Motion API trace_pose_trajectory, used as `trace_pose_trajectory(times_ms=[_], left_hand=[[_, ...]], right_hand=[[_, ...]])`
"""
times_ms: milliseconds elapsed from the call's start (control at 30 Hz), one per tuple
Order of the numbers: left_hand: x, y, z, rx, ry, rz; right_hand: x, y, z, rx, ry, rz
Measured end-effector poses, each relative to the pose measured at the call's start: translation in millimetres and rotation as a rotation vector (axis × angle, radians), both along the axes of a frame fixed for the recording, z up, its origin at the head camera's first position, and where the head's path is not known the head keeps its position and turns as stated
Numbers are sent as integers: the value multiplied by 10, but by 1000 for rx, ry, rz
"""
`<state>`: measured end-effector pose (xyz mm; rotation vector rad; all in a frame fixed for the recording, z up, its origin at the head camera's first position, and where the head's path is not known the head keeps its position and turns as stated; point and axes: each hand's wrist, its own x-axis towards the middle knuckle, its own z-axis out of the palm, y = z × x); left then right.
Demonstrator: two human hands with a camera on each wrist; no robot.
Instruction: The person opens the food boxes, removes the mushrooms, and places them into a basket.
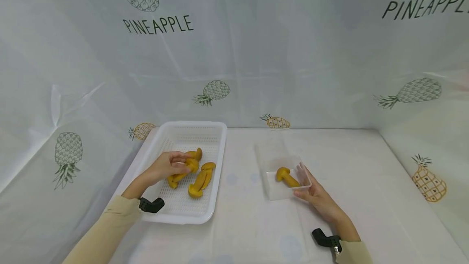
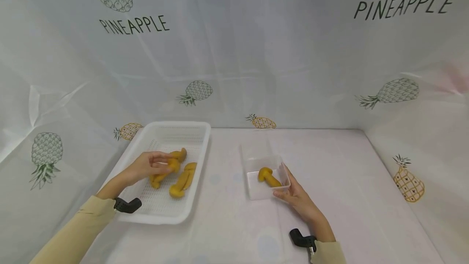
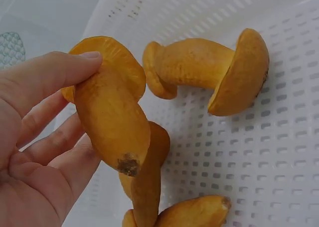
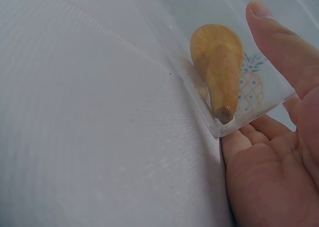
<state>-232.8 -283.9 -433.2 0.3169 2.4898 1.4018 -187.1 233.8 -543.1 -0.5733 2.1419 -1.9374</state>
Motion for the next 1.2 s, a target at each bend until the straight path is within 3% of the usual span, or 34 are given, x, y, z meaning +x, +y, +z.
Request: trace_pose_trajectory(times_ms=[300,667,867,1200], left_hand=[[1,-33,-13,75,9,-110],[-56,3,70,52,63,-91],[-125,142,162,50,105,-68],[-261,548,378,117,162,-125]], right_hand=[[-9,18,-24,20,7,-15],[-9,12,-4,7,-3,-5],[-7,8,-1,1,-6,-5],[1,23,-4,19,0,-16]])
